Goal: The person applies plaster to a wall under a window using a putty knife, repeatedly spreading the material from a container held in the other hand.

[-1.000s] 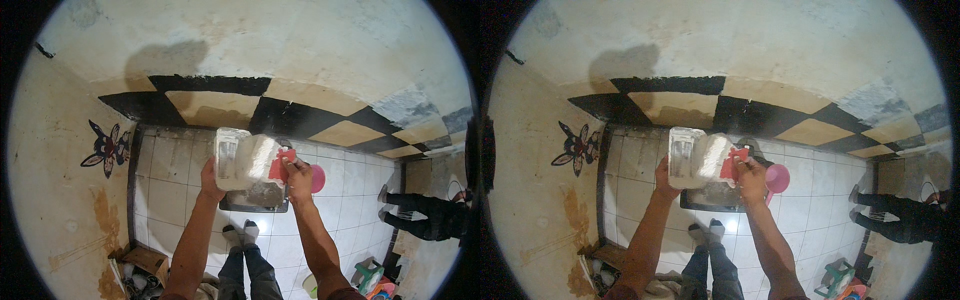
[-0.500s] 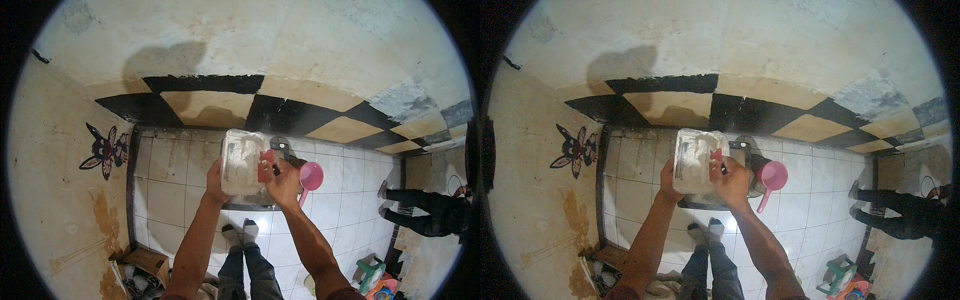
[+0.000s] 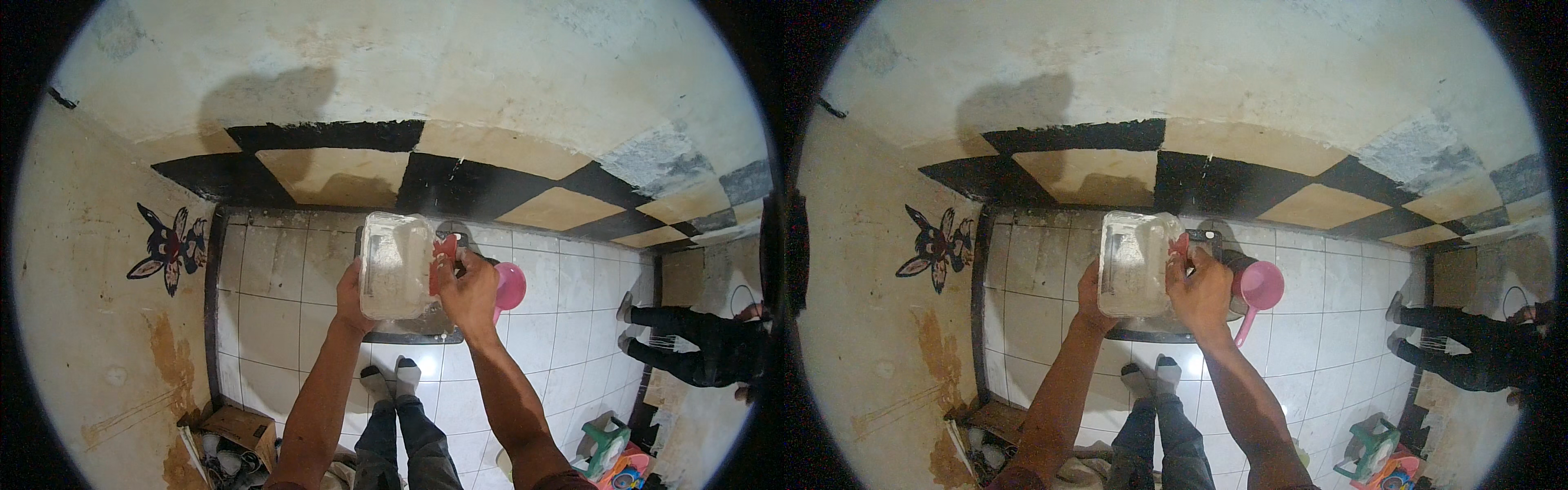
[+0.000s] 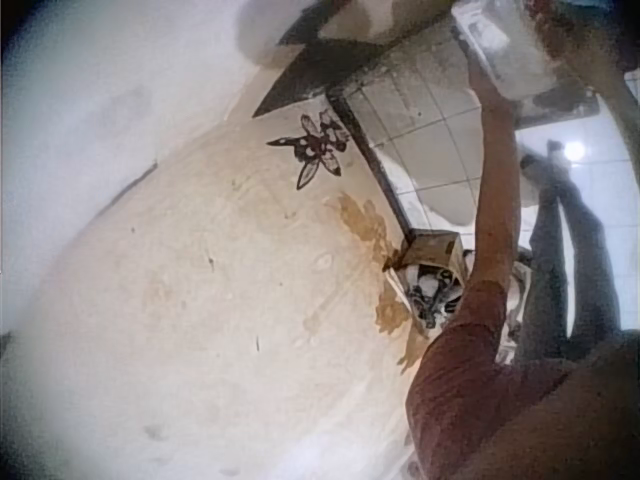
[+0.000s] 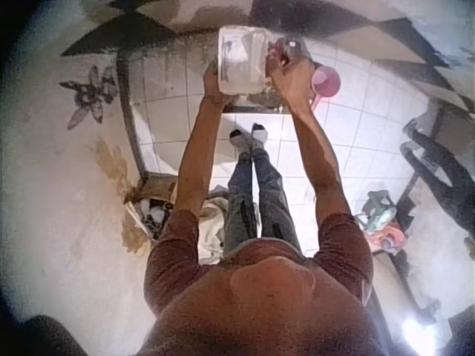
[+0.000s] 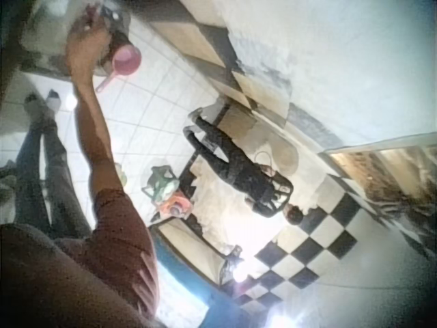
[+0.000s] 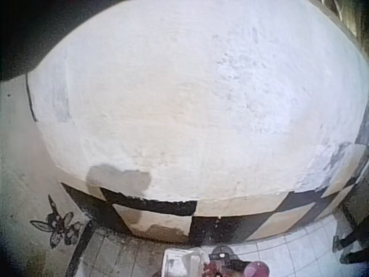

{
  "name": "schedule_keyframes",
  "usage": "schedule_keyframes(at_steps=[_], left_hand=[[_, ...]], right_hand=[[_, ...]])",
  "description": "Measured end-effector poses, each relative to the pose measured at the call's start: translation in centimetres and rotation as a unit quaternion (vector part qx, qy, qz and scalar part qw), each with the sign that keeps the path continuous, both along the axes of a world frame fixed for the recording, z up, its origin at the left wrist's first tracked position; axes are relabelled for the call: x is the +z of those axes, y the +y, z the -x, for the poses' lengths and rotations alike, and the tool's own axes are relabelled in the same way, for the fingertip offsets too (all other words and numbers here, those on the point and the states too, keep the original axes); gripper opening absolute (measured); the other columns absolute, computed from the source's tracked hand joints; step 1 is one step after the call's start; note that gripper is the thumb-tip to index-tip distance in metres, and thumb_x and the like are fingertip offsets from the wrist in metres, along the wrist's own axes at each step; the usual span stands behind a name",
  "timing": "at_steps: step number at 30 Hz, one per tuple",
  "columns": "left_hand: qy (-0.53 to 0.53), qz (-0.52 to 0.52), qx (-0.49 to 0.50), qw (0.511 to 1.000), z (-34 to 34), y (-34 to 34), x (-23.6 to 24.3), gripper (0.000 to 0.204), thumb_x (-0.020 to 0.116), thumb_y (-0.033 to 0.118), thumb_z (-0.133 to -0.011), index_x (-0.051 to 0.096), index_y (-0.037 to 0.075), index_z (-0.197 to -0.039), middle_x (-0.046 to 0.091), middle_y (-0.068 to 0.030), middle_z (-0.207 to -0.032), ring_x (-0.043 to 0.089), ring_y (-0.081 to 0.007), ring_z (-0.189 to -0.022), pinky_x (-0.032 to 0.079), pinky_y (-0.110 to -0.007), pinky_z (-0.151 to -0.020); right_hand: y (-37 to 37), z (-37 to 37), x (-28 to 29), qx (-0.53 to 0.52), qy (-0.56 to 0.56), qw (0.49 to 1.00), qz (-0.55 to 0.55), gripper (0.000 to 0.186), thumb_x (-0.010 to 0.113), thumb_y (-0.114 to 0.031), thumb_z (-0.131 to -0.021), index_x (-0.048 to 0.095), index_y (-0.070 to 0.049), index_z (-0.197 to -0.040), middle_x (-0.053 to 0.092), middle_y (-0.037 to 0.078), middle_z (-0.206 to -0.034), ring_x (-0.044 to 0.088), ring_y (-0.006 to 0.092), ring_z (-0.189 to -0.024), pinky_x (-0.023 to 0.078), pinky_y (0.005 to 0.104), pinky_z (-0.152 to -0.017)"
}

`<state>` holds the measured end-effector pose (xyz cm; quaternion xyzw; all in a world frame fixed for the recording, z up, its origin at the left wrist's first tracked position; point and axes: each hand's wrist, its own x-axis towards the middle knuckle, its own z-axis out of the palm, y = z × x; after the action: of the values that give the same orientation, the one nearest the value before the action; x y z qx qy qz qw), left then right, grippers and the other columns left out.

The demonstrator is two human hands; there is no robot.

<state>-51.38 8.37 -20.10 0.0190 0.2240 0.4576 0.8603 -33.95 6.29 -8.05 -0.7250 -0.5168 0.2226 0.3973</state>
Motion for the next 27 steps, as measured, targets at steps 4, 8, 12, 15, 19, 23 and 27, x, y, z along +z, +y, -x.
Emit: schedule_keyframes(at_steps=[4,8,12,15,19,23,27], left_hand=[[0.007,0.015,-0.004,1.0,0.0,-0.2,-0.4,0.051,0.038,0.041,-0.098,0.052,0.003,-0.129,0.061,-0.0157,-0.123,0.061,-0.03,-0.112,0.049,-0.044,-0.098],[0.005,0.026,-0.01,1.0,-0.6,-0.5,-0.2,0.051,0.038,0.041,-0.099,0.051,0.003,-0.13,0.061,-0.0155,-0.123,0.061,-0.0298,-0.112,0.048,-0.043,-0.099],[0.04,0.032,-0.009,0.999,-1.9,-0.5,0.7,0.052,0.037,0.041,-0.099,0.049,0.003,-0.132,0.06,-0.0156,-0.124,0.06,-0.0299,-0.112,0.047,-0.043,-0.1],[0.011,0.018,-0.012,1.0,-2.6,-0.6,0.2,0.053,0.037,0.042,-0.099,0.048,0.002,-0.133,0.059,-0.0158,-0.126,0.058,-0.0299,-0.114,0.046,-0.044,-0.1],[0.014,0.003,0.004,1.0,-3.0,-0.7,-0.3,0.053,0.037,0.042,-0.099,0.047,0.004,-0.134,0.057,-0.015,-0.127,0.057,-0.0298,-0.115,0.045,-0.044,-0.101],[0.023,0.021,0.032,0.999,-3.7,-0.4,-0.4,0.053,0.038,0.042,-0.099,0.047,0.005,-0.134,0.057,-0.0141,-0.127,0.057,-0.0295,-0.115,0.045,-0.045,-0.1],[0.017,0.009,0.016,1.0,-6.4,0.0,-0.3,0.052,0.037,0.042,-0.099,0.046,0.004,-0.135,0.057,-0.0137,-0.126,0.057,-0.0292,-0.114,0.045,-0.044,-0.1]], right_hand=[[0.1,-0.6,-0.1,0.02,-0.067,0.997,0.026,0.019,0.061,-0.014,-0.085,0.068,0.004,-0.086,0.067,0.021,-0.073,0.069,0.0315,-0.069,0.051,0.0406,-0.062],[0.2,-1.5,-0.5,0.004,0.005,0.996,0.094,0.021,0.06,-0.016,-0.088,0.069,0.003,-0.089,0.068,0.021,-0.073,0.07,0.03,-0.069,0.051,0.0396,-0.063],[-0.3,-4.1,-4.4,-0.004,0.104,0.989,0.103,0.024,0.061,-0.019,-0.088,0.07,0.002,-0.094,0.069,0.019,-0.074,0.069,0.0261,-0.069,0.052,0.0368,-0.066],[-1.4,-6.0,-6.5,-0.062,0.158,0.978,0.12,0.029,0.061,-0.026,-0.09,0.069,0.002,-0.095,0.069,0.017,-0.079,0.065,0.0224,-0.071,0.05,0.0353,-0.068],[-5.5,-11.2,-11.6,-0.276,0.128,0.95,0.064,0.054,0.062,-0.044,-0.089,0.064,0.008,-0.104,0.068,0.023,-0.097,0.065,0.0286,-0.09,0.05,0.0384,-0.079],[-11.9,-14.4,-22.9,-0.278,-0.04,0.925,0.257,0.107,0.071,-0.062,-0.071,0.039,0.022,-0.129,0.052,0.039,-0.123,0.053,0.0454,-0.119,0.043,0.0445,-0.101],[-16.7,-17.1,-34.0,-0.287,0.015,0.903,0.321,0.072,0.074,-0.047,-0.076,0.053,0.01,-0.116,0.062,0.024,-0.099,0.064,0.0342,-0.088,0.052,0.0415,-0.066]])
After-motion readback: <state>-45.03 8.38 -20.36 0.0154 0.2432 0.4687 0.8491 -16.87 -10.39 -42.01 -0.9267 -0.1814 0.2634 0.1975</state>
